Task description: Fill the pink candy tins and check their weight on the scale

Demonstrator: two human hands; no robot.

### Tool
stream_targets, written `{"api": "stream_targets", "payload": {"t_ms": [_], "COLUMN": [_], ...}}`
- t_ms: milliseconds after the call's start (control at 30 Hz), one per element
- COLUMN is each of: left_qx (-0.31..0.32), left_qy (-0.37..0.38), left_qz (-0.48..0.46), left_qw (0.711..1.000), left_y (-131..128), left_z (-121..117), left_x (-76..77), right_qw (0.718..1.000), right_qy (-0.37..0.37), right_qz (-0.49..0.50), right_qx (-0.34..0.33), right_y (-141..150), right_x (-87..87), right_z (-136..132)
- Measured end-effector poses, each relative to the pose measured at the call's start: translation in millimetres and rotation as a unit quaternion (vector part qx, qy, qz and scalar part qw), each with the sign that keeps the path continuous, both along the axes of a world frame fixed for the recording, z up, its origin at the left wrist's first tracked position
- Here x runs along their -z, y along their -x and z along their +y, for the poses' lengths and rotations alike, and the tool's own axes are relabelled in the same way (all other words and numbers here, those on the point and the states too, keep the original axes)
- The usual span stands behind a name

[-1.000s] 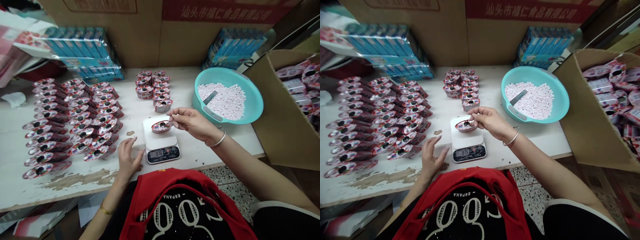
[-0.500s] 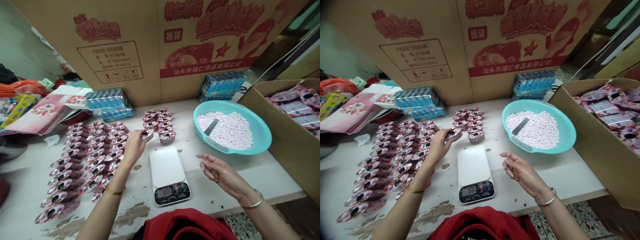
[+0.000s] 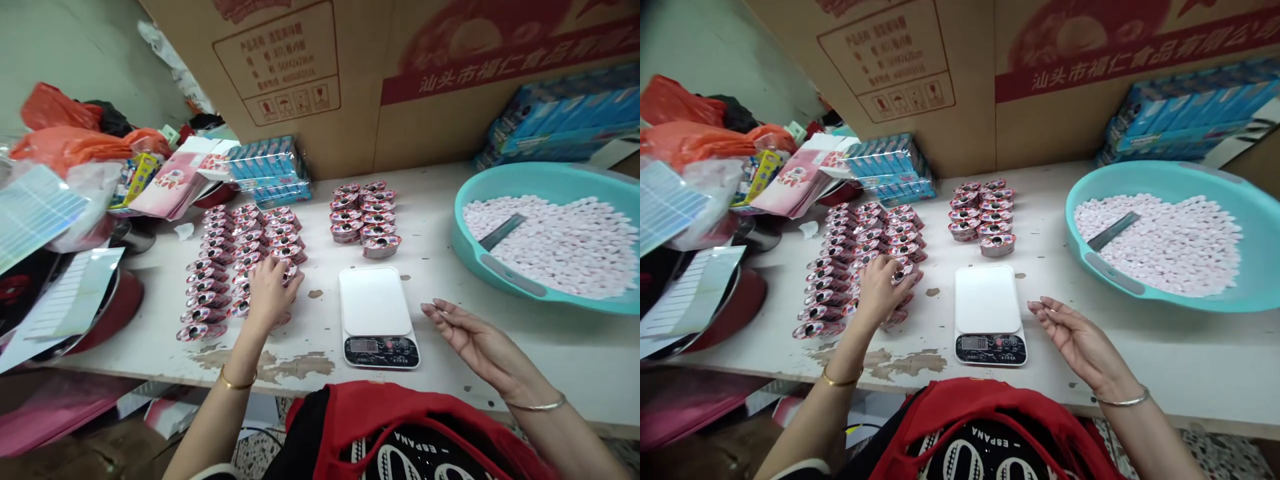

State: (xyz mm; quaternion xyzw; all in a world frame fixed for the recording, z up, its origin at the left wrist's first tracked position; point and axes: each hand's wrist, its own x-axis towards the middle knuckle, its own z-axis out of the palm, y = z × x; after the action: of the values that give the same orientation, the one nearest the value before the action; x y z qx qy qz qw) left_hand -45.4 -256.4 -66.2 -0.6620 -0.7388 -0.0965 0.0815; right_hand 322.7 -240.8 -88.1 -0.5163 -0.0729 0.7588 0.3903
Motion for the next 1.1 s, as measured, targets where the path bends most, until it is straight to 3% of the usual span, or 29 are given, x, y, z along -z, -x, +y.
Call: {"api": "stream_targets", "payload": {"t_ms": [100,233,333,500,600,700,867,967,1100], "left_qx": [-0.056,-0.066,0.002,0.192,0.250,0.261,0.258,0.214,0.142], "left_qy": [0.035,0.020,-0.009,0.022,0.067,0.097,0.028,-0.020,-0.033], "left_qz": [0.050,0.024,-0.004,-0.084,-0.099,-0.113,-0.190,-0.258,-0.302], "left_qw": [0.997,0.997,1.000,0.977,0.961,0.954,0.947,0.942,0.942], "left_y": [4,-11,-29,-81,-113,-129,-109,-83,-57], "left_z": [-21,-15,-7,3,12,20,11,-7,-37], "left_x": [10.1,15.9,4.8,-15.7,-14.7,-7.6,-1.5,4.5,26.4], "right_qw": [1.000,0.993,0.991,0.984,0.978,0.980,0.968,0.945,0.912], "right_qy": [0.004,-0.021,-0.048,-0.097,-0.122,-0.128,-0.162,-0.208,-0.278], "right_qz": [0.019,0.082,0.074,0.029,0.019,0.005,-0.058,-0.118,-0.191], "right_qx": [-0.022,-0.085,-0.099,-0.150,-0.167,-0.155,-0.185,-0.221,-0.233], "right_y": [12,25,23,9,6,5,3,3,9], "right_x": [2.1,-0.8,-3.5,-8.3,-11.0,-13.4,-21.9,-28.5,-39.5], "right_z": [-1,-5,-7,-9,-8,-7,-3,1,7]}}
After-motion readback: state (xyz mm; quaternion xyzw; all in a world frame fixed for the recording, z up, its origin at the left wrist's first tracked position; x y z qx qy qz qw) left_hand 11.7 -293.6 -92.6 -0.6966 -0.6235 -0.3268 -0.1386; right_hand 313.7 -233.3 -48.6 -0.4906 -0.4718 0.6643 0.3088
